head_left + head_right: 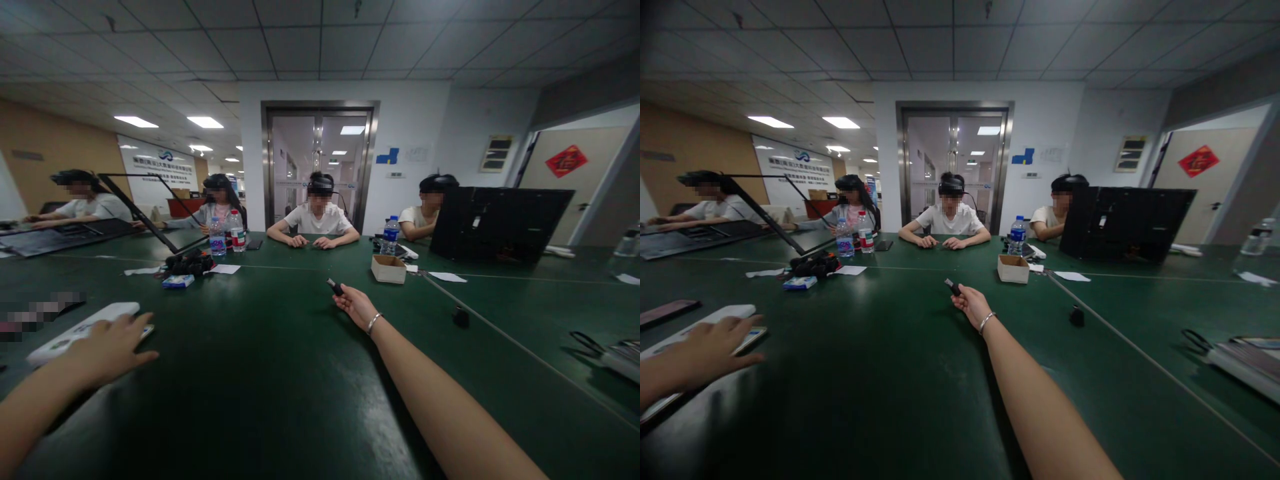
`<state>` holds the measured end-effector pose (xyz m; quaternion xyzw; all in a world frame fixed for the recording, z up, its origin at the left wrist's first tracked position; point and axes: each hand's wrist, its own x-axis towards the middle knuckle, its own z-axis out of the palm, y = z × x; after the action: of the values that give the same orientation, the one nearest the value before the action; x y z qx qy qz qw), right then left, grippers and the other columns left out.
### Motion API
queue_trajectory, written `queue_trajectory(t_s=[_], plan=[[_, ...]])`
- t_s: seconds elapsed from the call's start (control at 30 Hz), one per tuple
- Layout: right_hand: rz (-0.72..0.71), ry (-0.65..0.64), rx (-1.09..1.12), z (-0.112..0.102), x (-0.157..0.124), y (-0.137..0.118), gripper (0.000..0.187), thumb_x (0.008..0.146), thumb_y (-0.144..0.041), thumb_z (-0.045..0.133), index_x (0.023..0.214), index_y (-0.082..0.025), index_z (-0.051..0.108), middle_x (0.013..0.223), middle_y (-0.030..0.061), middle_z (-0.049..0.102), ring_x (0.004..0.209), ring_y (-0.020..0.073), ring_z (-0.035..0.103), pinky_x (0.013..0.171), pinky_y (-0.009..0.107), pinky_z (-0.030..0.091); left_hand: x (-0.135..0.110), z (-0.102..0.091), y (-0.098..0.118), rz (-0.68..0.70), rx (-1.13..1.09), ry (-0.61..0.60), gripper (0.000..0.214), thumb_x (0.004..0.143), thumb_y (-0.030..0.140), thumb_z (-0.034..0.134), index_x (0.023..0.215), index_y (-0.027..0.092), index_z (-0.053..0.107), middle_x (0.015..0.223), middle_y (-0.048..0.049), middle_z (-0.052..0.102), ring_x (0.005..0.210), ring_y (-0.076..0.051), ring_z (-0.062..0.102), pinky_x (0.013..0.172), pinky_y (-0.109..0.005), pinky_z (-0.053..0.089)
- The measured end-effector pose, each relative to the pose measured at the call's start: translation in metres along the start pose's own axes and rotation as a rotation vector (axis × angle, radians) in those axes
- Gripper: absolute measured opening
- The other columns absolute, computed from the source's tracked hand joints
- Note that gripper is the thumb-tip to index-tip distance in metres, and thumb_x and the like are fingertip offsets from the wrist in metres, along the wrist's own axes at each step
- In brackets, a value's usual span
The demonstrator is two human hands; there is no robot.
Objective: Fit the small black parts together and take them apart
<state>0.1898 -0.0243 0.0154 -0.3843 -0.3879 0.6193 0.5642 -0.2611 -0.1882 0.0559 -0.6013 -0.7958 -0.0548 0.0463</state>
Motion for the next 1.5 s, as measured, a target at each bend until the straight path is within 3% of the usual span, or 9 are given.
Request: queue_trajectory(t_s=[0.1, 0.2, 0.33, 0.47, 0.57, 0.73, 1.07, 1.3, 1.5], plan=[[-0.016, -0.019, -0.002, 0.000, 0.000, 0.000, 0.014, 0.079, -0.020, 0.058, 0.069, -0.013, 0.052, 0.057, 0.0037, 0.059, 0.053, 0.0097, 0.060, 0.049, 0.017, 0.049, 0.000, -0.016, 0.096, 0.261, -0.107, -0.103, 0.076, 0.062, 0.047, 0.058, 0.130, 0.021, 0.038, 0.135, -0.0151, 0.039, 0.120, -0.035, 0.035, 0.091, -0.043, 0.032], [-0.019, -0.049, -0.015, -0.002, 0.000, 0.001, 0.011, 0.075, -0.020, 0.062, 0.074, -0.012, 0.055, 0.059, 0.0046, 0.061, 0.053, 0.0098, 0.059, 0.049, 0.017, 0.049, 0.013, -0.014, 0.180, 0.486, -0.382, -0.150, 0.076, 0.064, 0.055, 0.056, 0.130, 0.022, 0.037, 0.131, -0.0131, 0.043, 0.120, -0.031, 0.037, 0.095, -0.040, 0.030], [-0.032, -0.107, -0.048, -0.003, 0.001, 0.002, 0.011, 0.073, -0.018, 0.064, 0.079, -0.010, 0.059, 0.062, 0.0057, 0.063, 0.050, 0.0077, 0.057, 0.049, 0.017, 0.048, 0.041, 0.013, 0.266, 0.480, -0.810, -0.124, 0.071, 0.067, 0.059, 0.053, 0.122, 0.015, 0.043, 0.113, -0.0158, 0.057, 0.100, -0.025, 0.055, 0.086, -0.029, 0.037], [-0.060, -0.123, -0.096, -0.003, 0.005, 0.004, 0.012, 0.070, -0.017, 0.066, 0.078, -0.011, 0.061, 0.060, 0.0030, 0.062, 0.049, 0.0064, 0.056, 0.050, 0.016, 0.048, 0.052, 0.045, 0.318, 0.337, -0.990, -0.146, 0.058, 0.080, 0.062, 0.025, 0.108, 0.018, 0.049, 0.084, -0.0087, 0.064, 0.074, -0.020, 0.060, 0.071, -0.028, 0.040], [-0.083, -0.134, -0.151, -0.003, 0.009, 0.007, 0.014, 0.066, -0.017, 0.068, 0.077, -0.011, 0.062, 0.061, 0.0023, 0.062, 0.049, 0.0067, 0.056, 0.049, 0.016, 0.047, 0.048, 0.061, 0.332, 0.303, -0.968, -0.069, 0.051, 0.084, 0.057, 0.017, 0.095, 0.022, 0.052, 0.076, -0.0054, 0.062, 0.068, -0.019, 0.058, 0.065, -0.028, 0.039], [-0.110, -0.162, -0.208, -0.004, 0.011, 0.010, 0.021, 0.062, -0.023, 0.072, 0.076, -0.011, 0.063, 0.063, 0.0022, 0.063, 0.049, 0.0070, 0.056, 0.047, 0.016, 0.045, 0.053, 0.072, 0.331, 0.380, -1.005, 0.056, 0.032, 0.086, 0.039, 0.030, 0.083, 0.020, 0.056, 0.081, -0.0050, 0.061, 0.077, -0.018, 0.056, 0.068, -0.027, 0.040], [-0.121, -0.128, -0.364, -0.005, 0.014, 0.009, 0.039, 0.068, -0.051, 0.061, 0.062, -0.014, 0.052, 0.046, 0.0007, 0.057, 0.034, 0.0060, 0.047, 0.035, 0.015, 0.035, 0.055, 0.073, 0.328, 0.500, -1.284, 0.139, 0.011, 0.077, 0.019, 0.050, 0.087, 0.018, 0.055, 0.090, -0.0040, 0.061, 0.084, -0.014, 0.056, 0.080, -0.027, 0.044], [-0.116, -0.161, -0.337, -0.006, 0.017, 0.013, 0.037, 0.069, -0.048, 0.062, 0.064, -0.014, 0.051, 0.049, 0.0025, 0.059, 0.037, 0.0077, 0.051, 0.039, 0.018, 0.041, 0.060, 0.074, 0.326, 0.488, -1.299, 0.093, 0.017, 0.076, 0.022, 0.052, 0.090, 0.016, 0.060, 0.092, -0.0062, 0.064, 0.082, -0.015, 0.058, 0.079, -0.029, 0.045], [-0.101, -0.215, -0.311, -0.009, 0.018, 0.014, 0.029, 0.067, -0.037, 0.068, 0.076, -0.012, 0.056, 0.057, 0.0027, 0.062, 0.045, 0.0077, 0.055, 0.046, 0.019, 0.043, 0.066, 0.077, 0.325, 0.377, -1.266, -0.046, 0.032, 0.077, 0.042, 0.047, 0.081, 0.013, 0.061, 0.068, -0.0048, 0.063, 0.062, -0.014, 0.057, 0.060, -0.025, 0.042]])
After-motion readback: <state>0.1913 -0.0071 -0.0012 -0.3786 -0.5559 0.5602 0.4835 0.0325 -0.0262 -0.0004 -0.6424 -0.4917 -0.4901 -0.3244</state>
